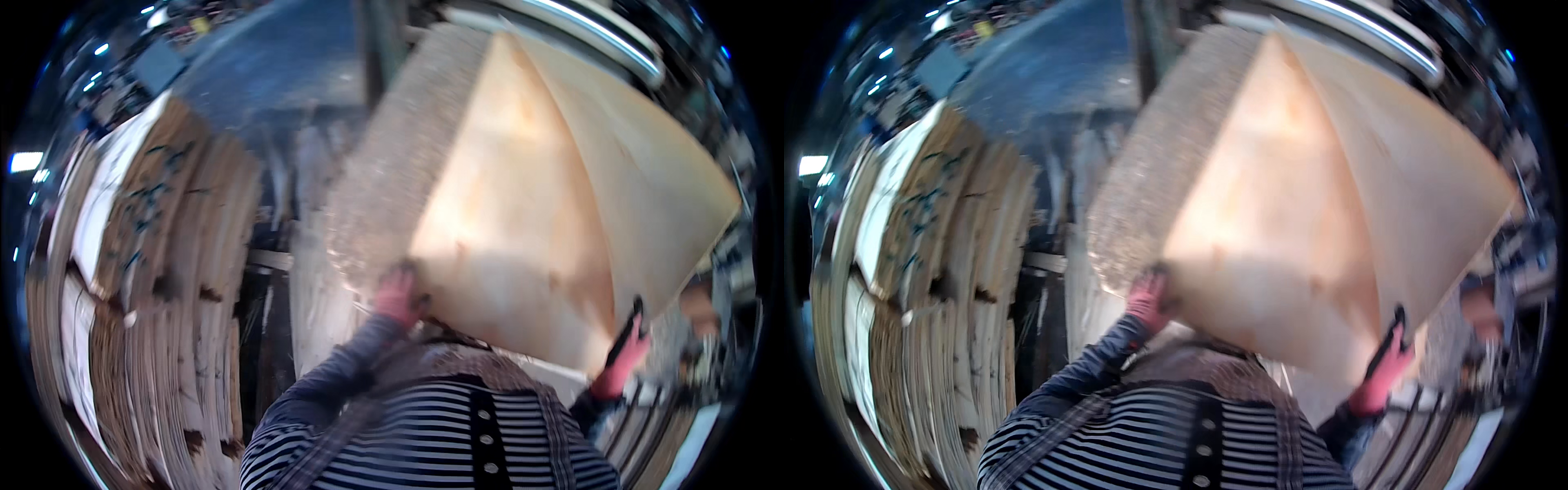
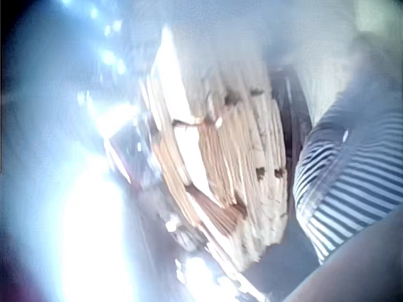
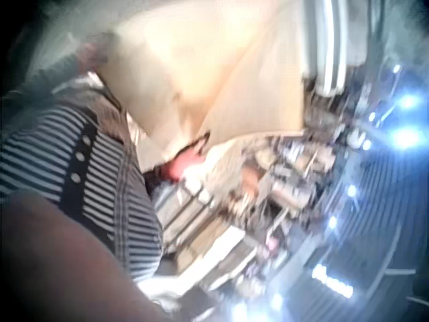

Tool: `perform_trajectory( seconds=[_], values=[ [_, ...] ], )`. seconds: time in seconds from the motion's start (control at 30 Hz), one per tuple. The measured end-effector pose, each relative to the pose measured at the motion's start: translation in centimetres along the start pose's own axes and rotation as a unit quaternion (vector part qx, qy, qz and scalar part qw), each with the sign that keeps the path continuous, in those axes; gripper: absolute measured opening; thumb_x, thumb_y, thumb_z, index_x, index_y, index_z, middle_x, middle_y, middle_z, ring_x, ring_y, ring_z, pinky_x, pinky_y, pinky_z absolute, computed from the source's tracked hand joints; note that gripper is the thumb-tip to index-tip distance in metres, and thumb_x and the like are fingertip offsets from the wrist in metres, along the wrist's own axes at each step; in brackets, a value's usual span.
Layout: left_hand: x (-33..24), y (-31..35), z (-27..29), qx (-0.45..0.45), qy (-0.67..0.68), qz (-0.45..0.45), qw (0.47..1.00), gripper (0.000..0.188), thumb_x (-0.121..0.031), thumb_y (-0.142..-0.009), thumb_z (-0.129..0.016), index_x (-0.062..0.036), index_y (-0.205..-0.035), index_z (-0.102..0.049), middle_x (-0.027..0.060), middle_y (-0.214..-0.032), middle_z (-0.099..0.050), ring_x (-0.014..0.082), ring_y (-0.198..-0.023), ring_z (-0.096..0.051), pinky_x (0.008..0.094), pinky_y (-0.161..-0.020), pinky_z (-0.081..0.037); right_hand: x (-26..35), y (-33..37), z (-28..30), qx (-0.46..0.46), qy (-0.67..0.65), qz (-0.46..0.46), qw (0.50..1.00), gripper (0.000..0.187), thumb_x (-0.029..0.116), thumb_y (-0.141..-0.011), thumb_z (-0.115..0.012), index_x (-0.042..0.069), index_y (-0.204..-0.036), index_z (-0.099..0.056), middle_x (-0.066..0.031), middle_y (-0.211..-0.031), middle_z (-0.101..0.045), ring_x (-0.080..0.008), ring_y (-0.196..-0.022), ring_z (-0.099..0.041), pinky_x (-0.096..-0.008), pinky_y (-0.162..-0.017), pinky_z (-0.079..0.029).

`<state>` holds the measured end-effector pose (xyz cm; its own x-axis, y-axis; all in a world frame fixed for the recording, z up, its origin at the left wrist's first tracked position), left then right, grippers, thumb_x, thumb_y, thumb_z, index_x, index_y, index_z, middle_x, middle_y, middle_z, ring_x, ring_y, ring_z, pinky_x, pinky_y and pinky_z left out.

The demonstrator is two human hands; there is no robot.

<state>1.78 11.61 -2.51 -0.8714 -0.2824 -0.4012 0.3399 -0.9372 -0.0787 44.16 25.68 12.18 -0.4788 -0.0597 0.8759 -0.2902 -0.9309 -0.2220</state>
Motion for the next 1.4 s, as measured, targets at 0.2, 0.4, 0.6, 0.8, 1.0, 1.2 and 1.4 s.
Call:
perform_trajectory(
  seconds=[0.2,0.4,0.6,0.8,1.0,1.2,1.4],
  values=[
    [-0.4,-1.1,0.5,0.012,0.047,0.003,0.999,0.064,-0.036,-0.077,-0.052,-0.0041,-0.128,-0.031,0.0168,-0.131,-0.032,0.0329,-0.121,-0.029,0.0434,-0.101,-0.018,-1.8,0.7,1.6,-0.054,-0.043,-0.024,0.997,0.037,0.02,-0.081,-0.056,-0.01,-0.102,-0.052,-0.0176,-0.093,-0.057,-0.0215,-0.089,-0.053,-0.0301,-0.079,-0.041],
    [-2.2,-2.2,3.7,-0.007,0.05,-0.035,0.998,0.049,-0.029,-0.077,-0.052,-0.0082,-0.121,-0.042,0.0116,-0.12,-0.047,0.0266,-0.12,-0.033,0.0438,-0.1,-0.018,1.6,3.6,-3.1,0.088,0.066,0.092,0.99,0.041,0.003,-0.073,-0.053,-0.001,-0.113,-0.049,-0.0168,-0.108,-0.055,-0.0243,-0.094,-0.056,-0.0298,-0.081,-0.042],
    [-4.2,-2.1,5.5,-0.035,0.012,-0.083,0.996,0.046,-0.026,-0.077,-0.051,-0.0042,-0.116,-0.045,0.0143,-0.114,-0.051,0.0299,-0.116,-0.036,0.0464,-0.099,-0.02,4.1,7.1,-7.6,0.187,0.206,0.264,0.924,0.06,0.001,-0.059,-0.059,0.006,-0.117,-0.046,-0.0161,-0.116,-0.049,-0.0335,-0.104,-0.048,-0.0385,-0.089,-0.04],
    [-4.6,-2.7,4.5,0.035,-0.071,-0.094,0.992,0.044,-0.028,-0.072,-0.057,-0.0055,-0.108,-0.05,0.0138,-0.11,-0.051,0.0328,-0.11,-0.04,0.0449,-0.097,-0.024,3.2,8.4,-11.1,0.274,0.249,0.226,0.901,0.06,0.014,-0.061,-0.066,0.01,-0.117,-0.046,-0.0138,-0.118,-0.045,-0.0323,-0.113,-0.039,-0.0398,-0.093,-0.035],
    [-5.8,-2.7,6.1,-0.008,0.076,-0.168,0.983,0.026,-0.015,-0.069,-0.062,-0.0056,-0.093,-0.056,0.0158,-0.092,-0.056,0.0352,-0.088,-0.051,0.0427,-0.081,-0.039,1.8,9.6,-12.7,0.291,0.258,0.235,0.891,0.059,0.021,-0.061,-0.066,0.013,-0.117,-0.048,-0.0124,-0.118,-0.046,-0.0313,-0.11,-0.042,-0.0412,-0.093,-0.034],
    [3.1,-1.5,-1.0,0.022,0.234,0.045,0.971,0.025,-0.01,-0.076,-0.061,-0.004,-0.099,-0.053,0.009,-0.088,-0.062,0.0211,-0.082,-0.059,0.03,-0.069,-0.046,1.6,10.0,-13.4,0.279,0.26,0.263,0.886,0.06,0.023,-0.058,-0.065,0.014,-0.115,-0.05,-0.0106,-0.117,-0.048,-0.0309,-0.105,-0.046,-0.0413,-0.087,-0.037],
    [6.1,-2.7,-4.4,0.108,0.431,0.099,0.89,0.047,-0.029,-0.071,-0.065,-0.0025,-0.108,-0.053,0.0191,-0.105,-0.055,0.0296,-0.096,-0.054,0.0376,-0.082,-0.043,0.6,10.4,-14.1,0.293,0.256,0.264,0.882,0.065,0.026,-0.056,-0.065,0.015,-0.117,-0.048,-0.0135,-0.119,-0.046,-0.0366,-0.106,-0.045,-0.0467,-0.089,-0.036]
  ],
)
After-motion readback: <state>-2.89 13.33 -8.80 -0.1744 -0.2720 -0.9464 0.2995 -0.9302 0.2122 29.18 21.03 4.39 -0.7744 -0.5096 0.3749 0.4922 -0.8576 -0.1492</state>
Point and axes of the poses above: each hand's wrist, its own y-axis away from the middle knuckle, its own z-axis out of the back of the hand, x = y × z, the point moved 9 cm from there along -y, towards the middle knuckle
